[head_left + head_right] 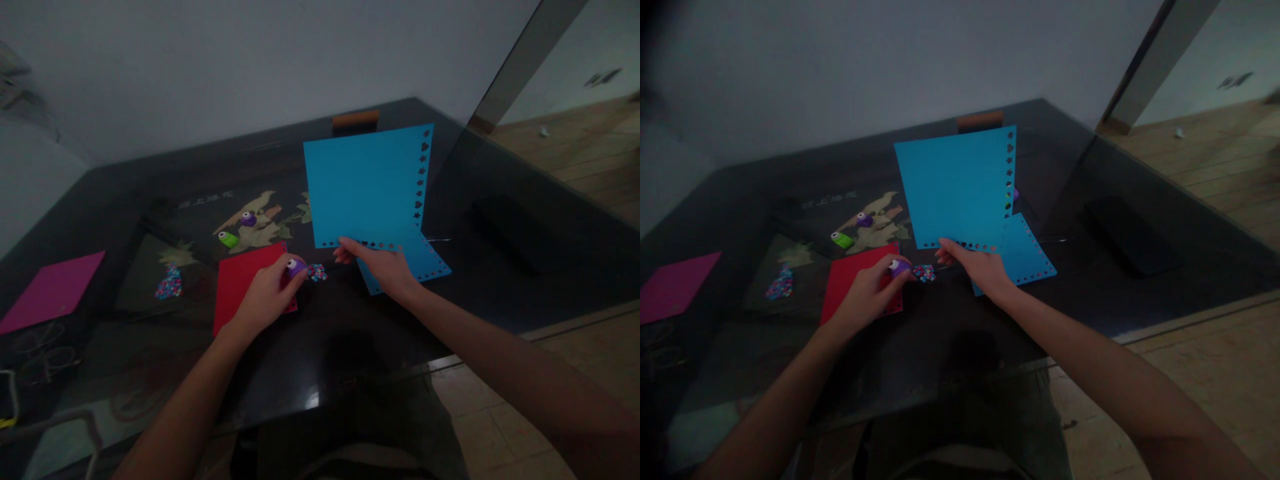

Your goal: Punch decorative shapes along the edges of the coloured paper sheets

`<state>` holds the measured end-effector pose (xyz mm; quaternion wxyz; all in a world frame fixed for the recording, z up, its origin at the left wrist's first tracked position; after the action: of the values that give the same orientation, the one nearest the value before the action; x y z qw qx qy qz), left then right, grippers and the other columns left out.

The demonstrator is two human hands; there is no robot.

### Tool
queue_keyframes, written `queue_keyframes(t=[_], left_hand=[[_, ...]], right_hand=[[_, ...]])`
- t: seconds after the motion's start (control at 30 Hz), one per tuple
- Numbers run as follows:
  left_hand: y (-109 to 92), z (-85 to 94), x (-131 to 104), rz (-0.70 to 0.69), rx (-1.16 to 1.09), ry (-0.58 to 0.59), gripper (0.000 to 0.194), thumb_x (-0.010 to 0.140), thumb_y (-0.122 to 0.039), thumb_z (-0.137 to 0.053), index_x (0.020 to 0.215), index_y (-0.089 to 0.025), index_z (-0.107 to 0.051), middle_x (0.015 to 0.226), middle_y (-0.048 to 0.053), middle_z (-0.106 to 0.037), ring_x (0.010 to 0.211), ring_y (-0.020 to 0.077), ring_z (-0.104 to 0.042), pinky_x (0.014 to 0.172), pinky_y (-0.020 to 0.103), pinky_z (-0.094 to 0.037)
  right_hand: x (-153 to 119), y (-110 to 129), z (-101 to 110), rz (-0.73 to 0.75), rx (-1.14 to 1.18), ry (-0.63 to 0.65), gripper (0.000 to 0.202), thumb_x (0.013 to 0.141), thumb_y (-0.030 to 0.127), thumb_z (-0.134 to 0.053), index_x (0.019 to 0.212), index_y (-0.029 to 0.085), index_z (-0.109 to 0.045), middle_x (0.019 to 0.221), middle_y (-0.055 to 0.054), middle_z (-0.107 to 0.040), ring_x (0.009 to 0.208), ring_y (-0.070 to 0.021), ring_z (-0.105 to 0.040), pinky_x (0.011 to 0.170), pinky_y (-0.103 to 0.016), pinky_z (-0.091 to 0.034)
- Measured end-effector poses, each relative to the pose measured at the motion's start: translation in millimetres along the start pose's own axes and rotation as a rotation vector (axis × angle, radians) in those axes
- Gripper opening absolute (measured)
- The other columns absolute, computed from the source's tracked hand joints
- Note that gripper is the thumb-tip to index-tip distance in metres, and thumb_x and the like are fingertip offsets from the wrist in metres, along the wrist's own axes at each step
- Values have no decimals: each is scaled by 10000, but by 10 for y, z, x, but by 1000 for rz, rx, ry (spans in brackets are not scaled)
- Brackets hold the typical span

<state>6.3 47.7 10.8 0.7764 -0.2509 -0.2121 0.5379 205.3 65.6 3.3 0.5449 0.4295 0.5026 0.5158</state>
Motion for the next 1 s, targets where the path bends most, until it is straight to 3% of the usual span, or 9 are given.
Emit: queue_keyframes(t=[0.47,0.57,0.73,0.87,1.0], left_hand=[[-28,10,-1,-18,-87,-49,263,867,-400,-516,1015,-196,-593,891,28,-685,805,189,-640,735,296,-476],[-17,-4,7,-48,-129,-87,255,843,-354,-558,1035,-195,-608,966,45,-681,856,190,-629,765,314,-486],[-3,-37,13,-122,-199,-113,259,819,-283,-592,1066,-210,-609,1023,62,-653,903,199,-610,772,343,-502],[-15,-42,16,-153,-220,-132,245,813,-269,-605,1049,-203,-615,1024,69,-641,933,206,-605,783,339,-503],[-87,-51,21,-164,-198,-138,257,802,-203,-601,1058,-192,-616,1032,69,-638,920,198,-608,771,324,-500]], right_hand=[[103,-55,106,83,-50,-49,389,817,515,-528,666,198,-696,700,-43,-714,725,-194,-669,852,-384,-471],[152,-14,254,157,77,-203,354,774,509,-587,642,189,-665,638,-51,-687,689,-210,-667,810,-397,-501],[157,170,596,304,278,-374,271,681,431,-695,771,190,-611,666,-18,-648,615,-185,-656,631,-332,-540],[79,164,877,278,443,-514,362,537,343,-798,798,184,-604,709,-2,-654,560,-154,-624,539,-294,-539],[-2,-10,1042,214,498,-503,432,493,320,-834,830,162,-616,746,-14,-673,527,-137,-619,496,-269,-536]])
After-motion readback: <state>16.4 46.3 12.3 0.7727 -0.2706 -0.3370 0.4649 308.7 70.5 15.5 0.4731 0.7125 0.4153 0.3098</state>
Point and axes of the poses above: each hand's wrist, its own x-axis towards the middle knuckle, its own z-axis out of the back of the hand, y = z × x, the point moved 3 cm from there along x, towards the middle knuckle
